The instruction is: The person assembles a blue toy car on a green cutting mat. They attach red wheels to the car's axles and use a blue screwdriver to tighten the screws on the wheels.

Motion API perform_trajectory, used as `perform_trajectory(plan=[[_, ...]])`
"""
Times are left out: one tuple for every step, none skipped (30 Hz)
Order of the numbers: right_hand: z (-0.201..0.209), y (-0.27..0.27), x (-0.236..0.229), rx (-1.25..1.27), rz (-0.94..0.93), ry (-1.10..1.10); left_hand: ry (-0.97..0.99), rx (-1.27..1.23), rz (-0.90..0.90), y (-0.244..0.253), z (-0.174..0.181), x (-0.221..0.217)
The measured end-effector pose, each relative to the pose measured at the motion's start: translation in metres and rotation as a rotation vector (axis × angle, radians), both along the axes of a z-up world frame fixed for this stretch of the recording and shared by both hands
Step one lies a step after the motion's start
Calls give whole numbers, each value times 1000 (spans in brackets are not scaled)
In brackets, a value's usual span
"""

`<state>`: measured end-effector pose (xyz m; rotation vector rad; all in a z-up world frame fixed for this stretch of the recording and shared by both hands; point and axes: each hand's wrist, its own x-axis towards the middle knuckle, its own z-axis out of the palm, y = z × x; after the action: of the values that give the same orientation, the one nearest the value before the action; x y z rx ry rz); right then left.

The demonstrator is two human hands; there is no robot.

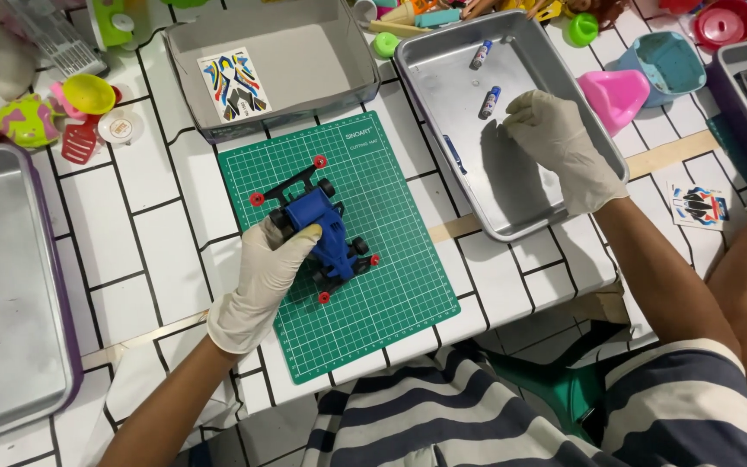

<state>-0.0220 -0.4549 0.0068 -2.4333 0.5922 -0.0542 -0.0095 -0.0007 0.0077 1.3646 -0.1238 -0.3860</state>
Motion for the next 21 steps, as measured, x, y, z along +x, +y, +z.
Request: perform_trajectory(plan=[[-3,-3,4,0,-1,0,0,0,-1,-1,1,0],[-5,-5,9,-34,18,33,-8,7,-2,-2,1,-1],[-9,-7,13,-66,38,65,-18,16,-3,-2,3,-1],[-8,-6,14,-64,38,64,-19,18,-3,-2,-3,-1],[-8,-4,17,-104,49,100,-12,17,-5,0,-8,0],[-8,-1,19,-144,60,135,-6,17,-7,2,-12,1],[-1,5,17,-141,64,131,-10,20,-3,1,-10,0],[6,11,15,-153,68,149,-7,23,-16,0,-7,0],[13,15,13,-167,71,168,-2,24,-29,-2,-6,-1],[11,15,13,-167,74,165,-5,25,-26,0,-9,1],[8,13,11,-172,84,166,-3,13,-49,0,-13,2],[5,11,9,-177,94,167,0,1,-72,1,-17,2],[12,15,6,-178,95,169,2,0,-71,4,-31,6],[19,20,2,-162,87,163,-4,6,-77,7,-46,9],[26,24,-2,-146,77,157,-9,12,-85,9,-61,12],[23,24,-2,-146,76,159,-7,12,-86,6,-40,7],[21,24,-2,-148,79,151,-9,21,-98,3,-18,2],[20,23,-3,-151,82,143,-11,29,-110,-1,4,-3],[16,21,-3,-150,82,143,-11,30,-110,-1,3,-3],[12,18,-4,-154,99,129,-2,19,-124,-1,2,-4],[8,17,-3,-156,118,114,5,11,-136,0,1,-4]])
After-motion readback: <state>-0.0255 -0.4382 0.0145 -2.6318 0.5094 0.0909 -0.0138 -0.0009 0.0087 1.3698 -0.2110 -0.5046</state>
